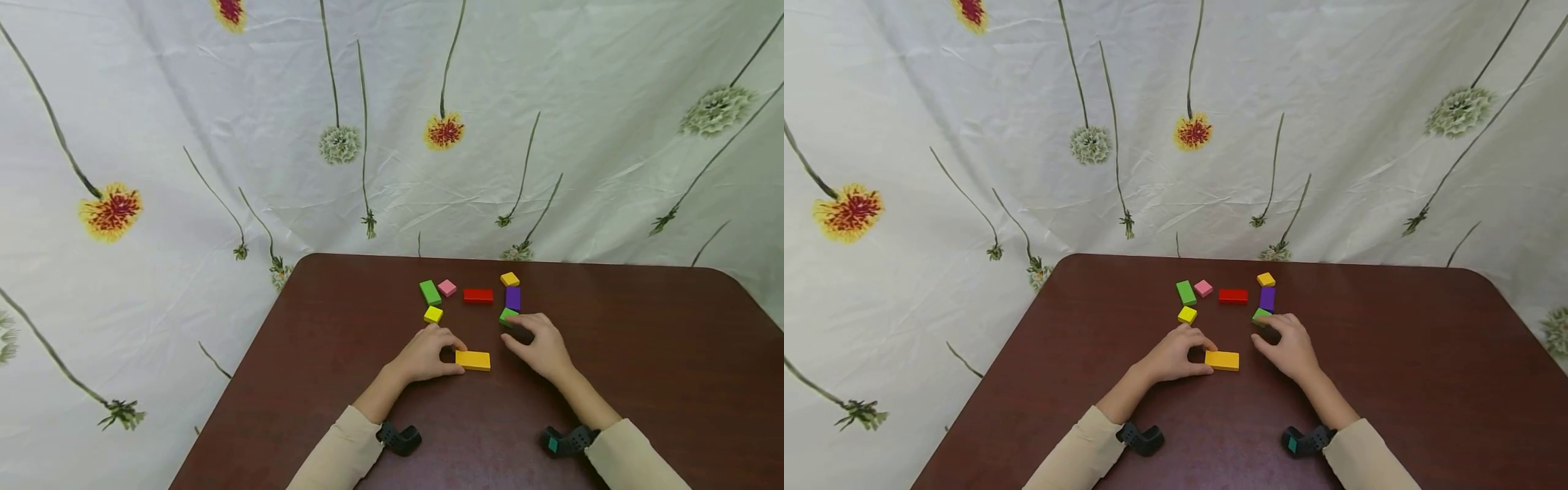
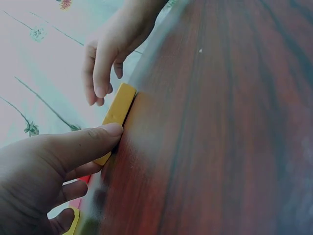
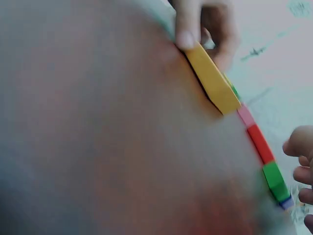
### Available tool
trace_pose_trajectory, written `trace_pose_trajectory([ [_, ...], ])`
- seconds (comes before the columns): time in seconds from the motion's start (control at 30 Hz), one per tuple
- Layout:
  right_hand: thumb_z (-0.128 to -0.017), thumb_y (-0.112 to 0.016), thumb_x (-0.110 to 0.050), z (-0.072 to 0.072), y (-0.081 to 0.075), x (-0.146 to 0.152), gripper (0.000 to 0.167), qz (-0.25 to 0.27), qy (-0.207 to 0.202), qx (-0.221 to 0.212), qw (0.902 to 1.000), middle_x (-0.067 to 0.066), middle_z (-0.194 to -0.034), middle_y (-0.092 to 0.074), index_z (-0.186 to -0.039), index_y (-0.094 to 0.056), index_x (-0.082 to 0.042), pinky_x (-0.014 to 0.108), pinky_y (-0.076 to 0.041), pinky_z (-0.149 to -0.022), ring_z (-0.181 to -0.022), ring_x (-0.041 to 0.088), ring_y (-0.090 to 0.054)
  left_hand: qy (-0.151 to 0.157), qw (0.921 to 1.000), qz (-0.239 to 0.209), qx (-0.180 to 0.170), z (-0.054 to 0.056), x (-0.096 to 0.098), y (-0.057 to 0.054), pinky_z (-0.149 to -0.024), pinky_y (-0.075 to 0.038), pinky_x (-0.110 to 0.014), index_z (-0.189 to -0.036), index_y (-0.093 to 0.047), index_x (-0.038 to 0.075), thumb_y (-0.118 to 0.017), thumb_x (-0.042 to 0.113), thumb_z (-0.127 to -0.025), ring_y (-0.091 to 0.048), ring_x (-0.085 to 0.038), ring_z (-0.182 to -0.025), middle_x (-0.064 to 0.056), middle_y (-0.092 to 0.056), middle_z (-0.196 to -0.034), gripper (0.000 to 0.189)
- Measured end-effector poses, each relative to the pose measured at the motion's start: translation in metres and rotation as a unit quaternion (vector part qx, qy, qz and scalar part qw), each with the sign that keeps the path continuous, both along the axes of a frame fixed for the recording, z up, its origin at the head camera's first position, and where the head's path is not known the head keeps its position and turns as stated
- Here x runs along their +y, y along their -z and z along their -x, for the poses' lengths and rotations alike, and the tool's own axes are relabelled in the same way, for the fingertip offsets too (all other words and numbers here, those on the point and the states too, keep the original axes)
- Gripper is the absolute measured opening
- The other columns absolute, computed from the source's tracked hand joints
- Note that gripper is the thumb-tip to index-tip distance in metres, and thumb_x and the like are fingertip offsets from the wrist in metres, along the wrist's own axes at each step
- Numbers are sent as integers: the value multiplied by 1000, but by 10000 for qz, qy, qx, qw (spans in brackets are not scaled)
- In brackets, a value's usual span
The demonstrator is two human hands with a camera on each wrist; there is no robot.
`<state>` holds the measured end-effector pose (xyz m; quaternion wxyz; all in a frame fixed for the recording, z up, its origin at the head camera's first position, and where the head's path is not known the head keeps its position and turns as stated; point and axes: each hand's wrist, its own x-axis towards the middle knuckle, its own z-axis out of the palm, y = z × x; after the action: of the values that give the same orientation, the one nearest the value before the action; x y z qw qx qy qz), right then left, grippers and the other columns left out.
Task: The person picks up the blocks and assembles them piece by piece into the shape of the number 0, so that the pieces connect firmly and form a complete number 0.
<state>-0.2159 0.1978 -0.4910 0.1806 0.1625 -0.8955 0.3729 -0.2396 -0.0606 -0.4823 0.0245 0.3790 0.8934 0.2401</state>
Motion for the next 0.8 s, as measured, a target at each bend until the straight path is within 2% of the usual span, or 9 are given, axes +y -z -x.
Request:
trace_pose_trajectory([
  [0.1, -82, -77, -12, 11, 0, 8, 34, 60, 369, -52, 9993, 19, -112, -67, -113, -70, 1, 55, -44, -87, -102, 33, -53, -22, 10000, 5, -84, 0, 0, 0, -88, -41, -31, -110, -73, 21, -78, 35, -83, -50, -11, -96, 9, -64, -102, 31],
  [0.27, -83, -76, -12, 22, 3, 14, 36, -50, 474, -317, 9984, 21, -115, -65, -115, -68, 3, 56, -41, -91, -105, 37, -52, -25, 9998, -30, -172, -1, 0, 0, -90, -41, -31, -110, -72, 19, -77, 34, -84, -51, -11, -97, 8, -64, -104, 30],
  [0.8, -83, -76, -12, 26, 10, 17, 30, -125, 616, -347, 9974, 18, -110, -69, -111, -73, -2, 54, -44, -85, -100, 34, -54, -54, 9991, -172, -376, -1, -1, 0, -90, -41, -27, -111, -71, 18, -78, 33, -83, -51, -10, -97, 8, -64, -105, 32],
])
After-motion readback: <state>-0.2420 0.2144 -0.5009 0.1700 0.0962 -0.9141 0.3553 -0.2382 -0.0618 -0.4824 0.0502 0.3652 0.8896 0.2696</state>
